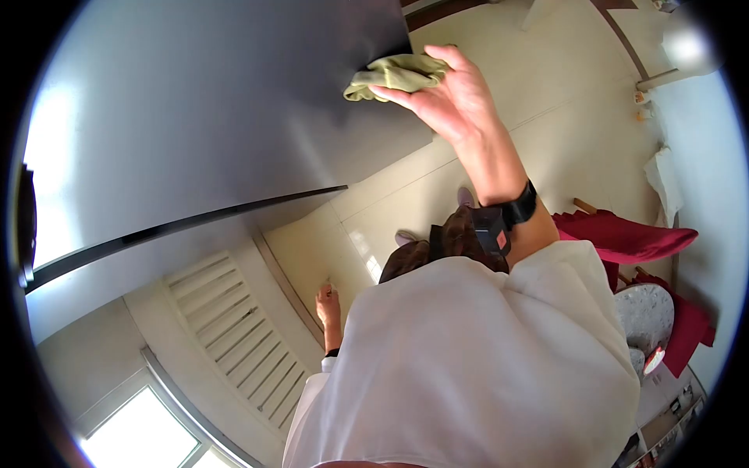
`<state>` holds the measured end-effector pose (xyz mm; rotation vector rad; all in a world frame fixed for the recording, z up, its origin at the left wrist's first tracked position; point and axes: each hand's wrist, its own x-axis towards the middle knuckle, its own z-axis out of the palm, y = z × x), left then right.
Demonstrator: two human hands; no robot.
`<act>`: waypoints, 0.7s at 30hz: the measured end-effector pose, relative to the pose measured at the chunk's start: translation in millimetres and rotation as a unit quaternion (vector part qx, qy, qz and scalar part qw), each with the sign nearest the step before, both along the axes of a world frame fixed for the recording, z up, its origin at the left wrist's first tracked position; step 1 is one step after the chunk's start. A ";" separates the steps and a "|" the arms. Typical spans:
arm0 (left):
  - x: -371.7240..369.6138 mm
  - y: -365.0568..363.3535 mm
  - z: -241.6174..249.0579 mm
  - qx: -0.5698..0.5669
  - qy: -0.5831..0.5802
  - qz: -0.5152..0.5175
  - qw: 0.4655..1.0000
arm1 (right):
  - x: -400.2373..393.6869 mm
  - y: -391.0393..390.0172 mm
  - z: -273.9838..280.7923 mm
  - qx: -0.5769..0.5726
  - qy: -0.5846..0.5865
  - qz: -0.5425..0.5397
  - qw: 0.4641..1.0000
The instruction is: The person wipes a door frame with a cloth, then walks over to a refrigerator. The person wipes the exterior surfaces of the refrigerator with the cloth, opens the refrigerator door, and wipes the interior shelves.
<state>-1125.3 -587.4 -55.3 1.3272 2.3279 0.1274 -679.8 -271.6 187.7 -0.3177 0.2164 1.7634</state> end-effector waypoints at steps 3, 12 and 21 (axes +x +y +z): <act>-0.8 -11.5 -11.7 -0.017 -0.044 0.090 0.995 | -6.1 3.4 -34.4 -0.032 -0.061 -0.037 0.997; -10.3 -22.0 -9.5 0.044 -0.099 0.131 0.986 | -71.3 20.9 -200.8 -0.160 0.135 -0.051 0.977; -26.2 -51.6 -32.9 0.003 -0.026 0.099 0.995 | -50.8 1.0 -53.5 0.037 0.132 -0.073 0.988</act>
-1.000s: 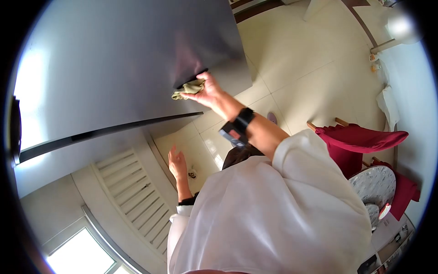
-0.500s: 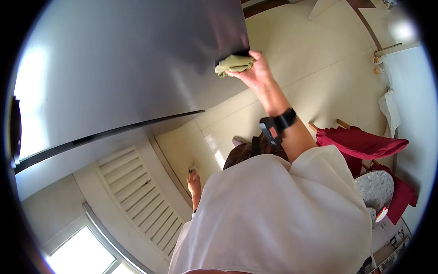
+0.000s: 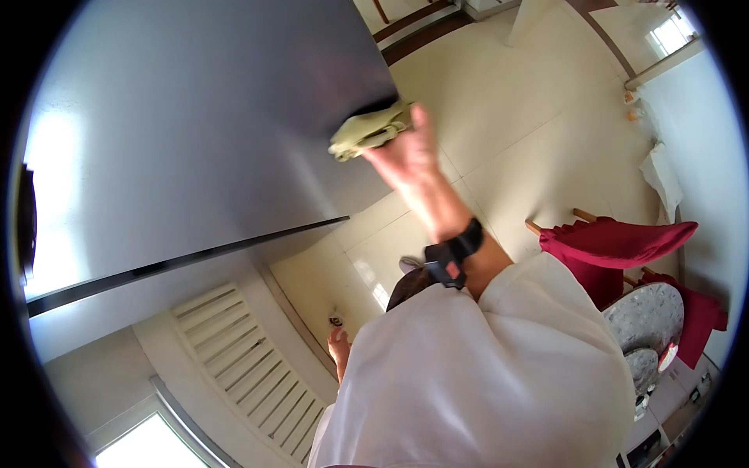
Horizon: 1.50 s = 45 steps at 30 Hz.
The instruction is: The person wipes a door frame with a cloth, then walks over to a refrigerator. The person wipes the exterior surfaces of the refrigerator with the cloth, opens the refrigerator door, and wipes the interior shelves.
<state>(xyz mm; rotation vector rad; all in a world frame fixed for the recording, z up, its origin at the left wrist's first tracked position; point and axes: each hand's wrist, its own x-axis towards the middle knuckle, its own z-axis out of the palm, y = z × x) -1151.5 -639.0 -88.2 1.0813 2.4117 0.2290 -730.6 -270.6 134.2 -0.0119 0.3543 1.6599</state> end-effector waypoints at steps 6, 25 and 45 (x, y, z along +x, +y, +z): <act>24.1 -0.8 16.0 0.005 -0.142 0.108 0.984 | 38.4 36.6 -52.4 -0.131 -0.189 0.008 0.973; 201.7 244.6 98.7 0.085 -0.398 -0.238 0.882 | 57.5 -114.7 -186.9 -0.194 -0.355 0.192 0.894; 386.6 282.8 115.6 0.107 -0.502 -0.072 0.855 | 153.1 -110.9 -149.9 0.027 -0.574 0.250 0.779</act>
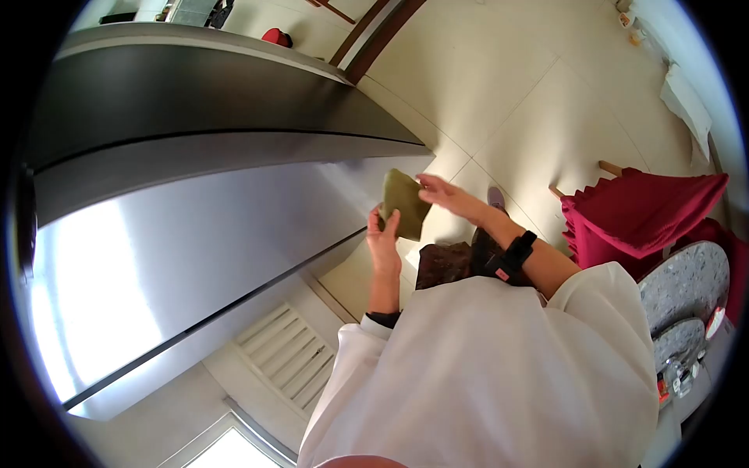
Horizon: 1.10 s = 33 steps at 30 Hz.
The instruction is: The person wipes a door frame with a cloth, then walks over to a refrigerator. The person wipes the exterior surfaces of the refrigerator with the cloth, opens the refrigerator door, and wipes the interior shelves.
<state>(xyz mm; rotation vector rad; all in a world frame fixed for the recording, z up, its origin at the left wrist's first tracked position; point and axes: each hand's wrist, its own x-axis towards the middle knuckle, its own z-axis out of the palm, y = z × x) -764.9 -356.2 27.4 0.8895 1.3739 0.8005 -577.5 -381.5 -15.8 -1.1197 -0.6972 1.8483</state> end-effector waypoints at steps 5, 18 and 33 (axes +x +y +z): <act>25.8 -3.9 4.1 -0.050 0.011 -0.159 0.986 | -10.1 14.4 -9.1 -0.062 0.186 -0.028 0.980; -42.4 46.4 3.2 -0.090 0.075 -0.113 0.987 | 27.6 88.7 -32.3 -0.115 0.170 -0.075 0.976; -30.9 50.9 5.6 -0.123 0.083 0.024 0.989 | -22.6 212.7 141.4 0.542 -0.112 0.009 0.833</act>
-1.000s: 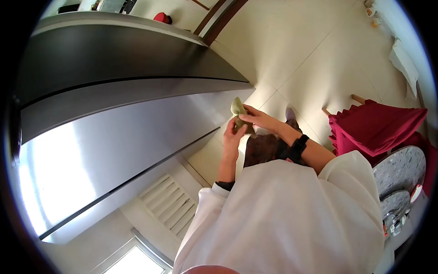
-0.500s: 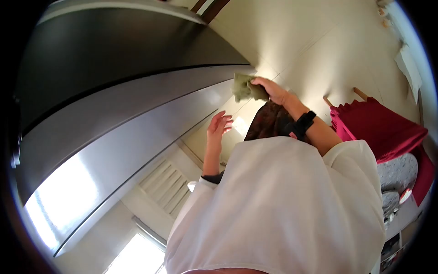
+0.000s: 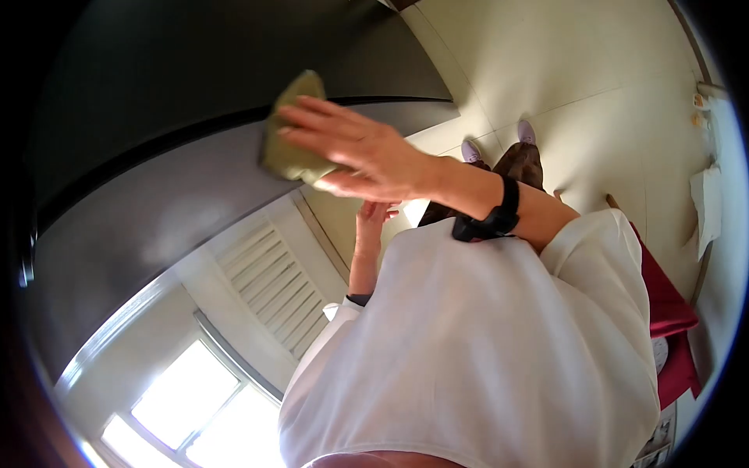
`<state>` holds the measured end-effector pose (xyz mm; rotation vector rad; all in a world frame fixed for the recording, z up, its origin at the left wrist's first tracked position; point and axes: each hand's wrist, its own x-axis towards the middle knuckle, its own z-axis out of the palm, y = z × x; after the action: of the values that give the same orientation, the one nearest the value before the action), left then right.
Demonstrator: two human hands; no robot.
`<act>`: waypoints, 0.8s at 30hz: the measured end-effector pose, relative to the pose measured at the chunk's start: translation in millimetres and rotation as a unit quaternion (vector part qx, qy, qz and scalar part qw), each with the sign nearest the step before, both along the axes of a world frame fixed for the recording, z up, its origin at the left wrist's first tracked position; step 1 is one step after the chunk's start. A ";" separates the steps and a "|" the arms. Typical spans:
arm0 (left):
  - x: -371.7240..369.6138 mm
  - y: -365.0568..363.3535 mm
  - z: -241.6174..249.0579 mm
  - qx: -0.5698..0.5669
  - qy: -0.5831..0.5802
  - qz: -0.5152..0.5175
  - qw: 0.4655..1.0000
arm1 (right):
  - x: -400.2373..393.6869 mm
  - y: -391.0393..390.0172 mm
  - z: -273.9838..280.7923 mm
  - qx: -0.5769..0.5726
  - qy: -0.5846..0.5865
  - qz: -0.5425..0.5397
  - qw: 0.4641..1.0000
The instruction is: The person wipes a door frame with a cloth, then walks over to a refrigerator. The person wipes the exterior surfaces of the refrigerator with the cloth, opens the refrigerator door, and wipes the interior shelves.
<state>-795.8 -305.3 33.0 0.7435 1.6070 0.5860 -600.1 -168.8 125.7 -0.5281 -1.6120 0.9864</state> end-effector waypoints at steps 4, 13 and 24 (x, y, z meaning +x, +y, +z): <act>12.7 -21.4 -15.4 -0.004 -0.008 0.095 0.995 | -19.9 8.2 31.5 0.086 0.078 -0.048 0.992; 61.2 -38.6 19.2 -0.032 0.004 0.147 0.989 | -5.1 -14.9 -126.7 -0.135 -0.007 -0.047 0.990; 47.0 -32.6 15.2 0.158 -0.033 0.286 0.945 | -22.2 11.2 1.0 0.049 0.071 0.060 0.994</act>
<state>-748.8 -337.9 48.3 0.4682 1.6859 1.2998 -622.2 -157.6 126.7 -0.2903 -1.5692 1.0055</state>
